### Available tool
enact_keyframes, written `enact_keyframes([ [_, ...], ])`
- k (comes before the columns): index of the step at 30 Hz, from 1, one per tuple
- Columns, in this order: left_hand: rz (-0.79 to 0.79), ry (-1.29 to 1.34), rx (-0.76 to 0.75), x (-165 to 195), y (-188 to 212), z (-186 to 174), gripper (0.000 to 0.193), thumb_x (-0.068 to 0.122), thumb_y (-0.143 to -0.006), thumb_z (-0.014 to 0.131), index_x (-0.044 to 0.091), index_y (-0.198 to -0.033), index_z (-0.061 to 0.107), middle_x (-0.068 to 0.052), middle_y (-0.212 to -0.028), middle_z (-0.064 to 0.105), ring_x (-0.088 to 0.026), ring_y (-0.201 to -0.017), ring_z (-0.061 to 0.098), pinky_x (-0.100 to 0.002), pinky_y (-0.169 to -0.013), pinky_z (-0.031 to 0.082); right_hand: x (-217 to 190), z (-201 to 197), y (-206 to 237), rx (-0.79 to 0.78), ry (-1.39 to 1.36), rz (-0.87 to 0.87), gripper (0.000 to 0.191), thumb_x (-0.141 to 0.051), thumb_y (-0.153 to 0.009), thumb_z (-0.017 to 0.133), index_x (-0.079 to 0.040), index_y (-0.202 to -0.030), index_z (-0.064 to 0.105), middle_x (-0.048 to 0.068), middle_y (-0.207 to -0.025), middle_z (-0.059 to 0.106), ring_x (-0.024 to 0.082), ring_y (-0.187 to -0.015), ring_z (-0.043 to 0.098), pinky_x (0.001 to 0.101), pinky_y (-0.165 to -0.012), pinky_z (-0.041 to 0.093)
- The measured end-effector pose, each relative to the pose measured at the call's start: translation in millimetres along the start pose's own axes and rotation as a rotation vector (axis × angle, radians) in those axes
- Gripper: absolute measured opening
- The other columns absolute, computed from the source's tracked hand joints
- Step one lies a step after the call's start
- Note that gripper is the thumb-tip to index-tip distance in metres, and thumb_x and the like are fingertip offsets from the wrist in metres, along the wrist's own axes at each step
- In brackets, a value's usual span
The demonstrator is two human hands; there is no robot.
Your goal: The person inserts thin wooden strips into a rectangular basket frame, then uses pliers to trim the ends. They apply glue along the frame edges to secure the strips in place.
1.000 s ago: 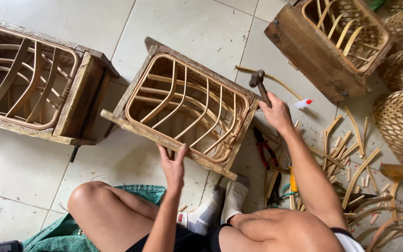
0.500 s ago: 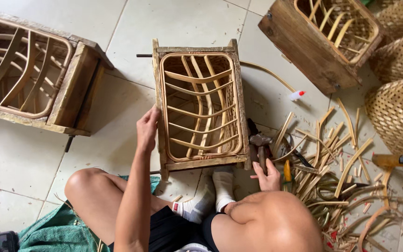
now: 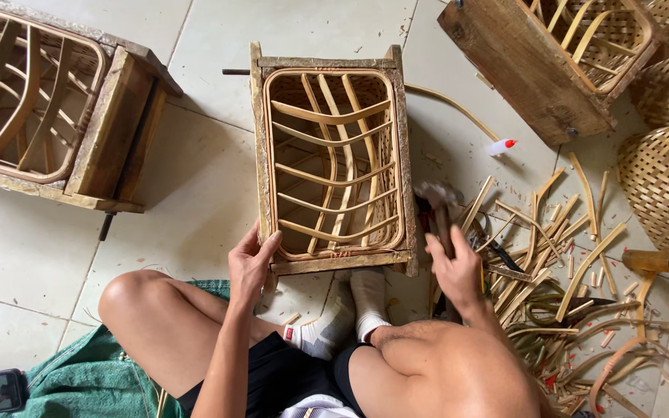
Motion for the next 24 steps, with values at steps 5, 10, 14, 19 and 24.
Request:
enact_keyframes([
  [5, -0.082, -0.104, 0.071, -5, 6, -4, 0.058, 0.013, -0.093, 0.071, 0.002, -0.147, 0.053, -0.009, -0.121, 0.073, -0.013, -0.099, 0.069, -0.027, -0.086, 0.059, -93, 58, -82, -0.377, -0.130, -0.368, 0.028, -0.011, -0.107, 0.048, 0.004, -0.128, 0.059, 0.007, -0.078, 0.067, 0.008, -0.044, 0.054, 0.0243, -0.036, 0.043],
  [10, -0.074, -0.049, 0.102, -17, 22, 0, 0.062, 0.012, -0.094, 0.070, 0.003, -0.152, 0.049, -0.011, -0.117, 0.073, -0.013, -0.095, 0.068, -0.026, -0.082, 0.056, -160, 146, -157, -0.495, -0.035, -0.520, 0.051, -0.018, -0.110, 0.044, -0.003, -0.158, 0.033, 0.004, -0.068, 0.064, 0.007, -0.038, 0.045, 0.0234, -0.037, 0.044],
  [14, 0.036, 0.053, 0.155, -19, 22, 6, 0.061, 0.009, -0.095, 0.070, -0.001, -0.151, 0.049, -0.008, -0.127, 0.069, -0.011, -0.101, 0.067, -0.025, -0.088, 0.055, -178, 187, -180, -0.501, 0.119, -0.681, 0.051, -0.022, -0.112, 0.049, -0.005, -0.158, 0.038, 0.003, -0.071, 0.060, 0.008, -0.042, 0.041, 0.0262, -0.037, 0.042],
  [19, 0.080, 0.070, 0.148, -17, 23, 6, 0.059, 0.009, -0.096, 0.069, -0.002, -0.150, 0.050, -0.008, -0.130, 0.068, -0.011, -0.104, 0.065, -0.025, -0.092, 0.054, -163, 197, -177, -0.571, 0.182, -0.465, 0.050, -0.025, -0.110, 0.046, -0.003, -0.155, 0.040, -0.001, -0.062, 0.054, 0.009, -0.037, 0.038, 0.0273, -0.032, 0.040],
  [24, 0.132, 0.046, 0.164, -24, 27, 4, 0.054, 0.009, -0.098, 0.069, -0.002, -0.148, 0.053, -0.009, -0.132, 0.067, -0.011, -0.108, 0.063, -0.025, -0.095, 0.053, -165, 190, -158, -0.586, 0.245, -0.559, 0.052, -0.027, -0.110, 0.048, 0.000, -0.154, 0.041, -0.002, -0.063, 0.051, 0.009, -0.039, 0.036, 0.0279, -0.032, 0.037],
])
Point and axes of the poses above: each hand's wrist, its own y-axis away from the middle knuckle, its own z-axis out of the palm, x = y × z, the point moved 4 cm from there along -y, towards the middle knuckle
